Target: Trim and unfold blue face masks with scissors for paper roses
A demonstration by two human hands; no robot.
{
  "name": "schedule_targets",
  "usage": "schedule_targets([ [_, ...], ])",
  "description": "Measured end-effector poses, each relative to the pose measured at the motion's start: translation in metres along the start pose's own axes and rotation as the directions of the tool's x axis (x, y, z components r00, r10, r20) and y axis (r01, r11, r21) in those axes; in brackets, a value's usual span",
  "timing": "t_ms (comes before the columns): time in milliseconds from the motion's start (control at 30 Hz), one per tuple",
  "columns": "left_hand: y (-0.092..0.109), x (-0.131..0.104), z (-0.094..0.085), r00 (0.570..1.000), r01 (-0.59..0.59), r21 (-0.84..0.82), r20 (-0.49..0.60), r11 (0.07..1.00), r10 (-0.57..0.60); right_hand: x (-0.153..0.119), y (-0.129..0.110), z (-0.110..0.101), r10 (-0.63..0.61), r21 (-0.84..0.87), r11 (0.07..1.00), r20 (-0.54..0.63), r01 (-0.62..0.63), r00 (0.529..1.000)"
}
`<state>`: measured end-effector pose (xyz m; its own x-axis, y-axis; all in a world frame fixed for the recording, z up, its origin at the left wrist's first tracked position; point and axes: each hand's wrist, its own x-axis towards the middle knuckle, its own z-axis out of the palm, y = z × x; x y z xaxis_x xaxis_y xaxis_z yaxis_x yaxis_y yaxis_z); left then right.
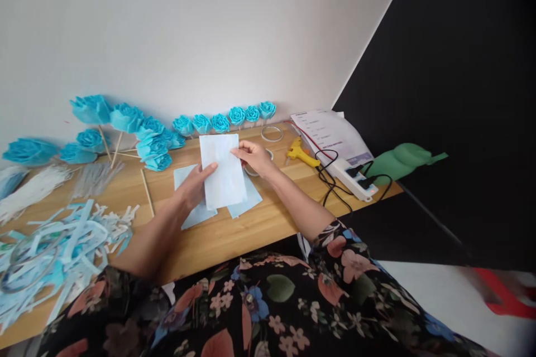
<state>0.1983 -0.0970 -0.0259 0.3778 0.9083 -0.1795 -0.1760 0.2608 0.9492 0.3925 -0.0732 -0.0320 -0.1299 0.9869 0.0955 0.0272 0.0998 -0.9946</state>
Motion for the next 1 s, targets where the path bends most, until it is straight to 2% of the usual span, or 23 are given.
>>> schedule_targets([
  [67,-0.003,-0.002,0.002,0.992,0.125,-0.035,0.035,0.992,-0.124,0.000,0.003,0.002,-0.002,0.026,1.000,-0.003,0.002,1.000],
  [100,-0.005,-0.004,0.003,0.989,0.142,-0.033,0.038,0.989,-0.141,0.001,0.005,0.002,-0.010,0.024,1.000,-0.004,0.010,1.000],
  [200,-0.008,-0.009,0.004,0.990,0.140,-0.016,-0.029,0.990,-0.140,0.000,0.006,0.002,-0.048,-0.053,0.997,0.002,0.048,0.999],
  [300,-0.009,-0.011,0.002,0.983,0.119,-0.006,-0.142,0.993,-0.119,-0.001,-0.001,-0.007,-0.126,-0.279,0.953,-0.016,0.117,0.992],
  [367,-0.008,-0.010,-0.003,0.975,0.070,0.002,-0.210,0.998,-0.068,-0.001,-0.007,-0.017,-0.177,-0.530,0.840,-0.065,0.116,0.982],
  [467,-0.003,-0.005,-0.012,0.953,-0.020,0.009,-0.302,1.000,0.022,0.000,-0.011,-0.032,-0.132,-0.844,0.535,-0.118,-0.029,0.984],
  [533,0.002,-0.003,-0.016,0.949,-0.062,0.009,-0.309,0.998,0.062,0.000,-0.009,-0.036,-0.030,-0.930,0.353,-0.116,-0.098,0.993],
  [567,0.004,-0.002,-0.017,0.948,-0.079,0.005,-0.307,0.997,0.077,0.000,-0.008,-0.037,0.016,-0.949,0.295,-0.107,-0.107,0.994],
  [633,0.008,-0.002,-0.018,0.944,-0.108,-0.015,-0.316,0.994,0.098,-0.001,-0.006,-0.035,0.065,-0.966,0.239,-0.087,-0.100,0.994],
  [800,0.008,-0.001,-0.018,0.940,-0.129,-0.104,-0.329,0.986,0.088,-0.004,-0.006,-0.029,0.090,-0.977,0.194,-0.072,-0.089,0.993],
  [867,0.007,0.000,-0.018,0.931,-0.119,-0.133,-0.359,0.984,0.064,-0.002,-0.005,-0.031,0.078,-0.965,0.235,-0.104,-0.119,0.992],
  [933,0.007,0.000,-0.019,0.920,-0.109,-0.136,-0.390,0.985,0.048,0.001,-0.003,-0.034,0.048,-0.915,0.366,-0.164,-0.170,0.985],
  [1000,0.007,0.000,-0.019,0.915,-0.092,-0.120,-0.401,0.988,0.036,0.006,-0.002,-0.037,0.021,-0.779,0.599,-0.217,-0.186,0.976],
])
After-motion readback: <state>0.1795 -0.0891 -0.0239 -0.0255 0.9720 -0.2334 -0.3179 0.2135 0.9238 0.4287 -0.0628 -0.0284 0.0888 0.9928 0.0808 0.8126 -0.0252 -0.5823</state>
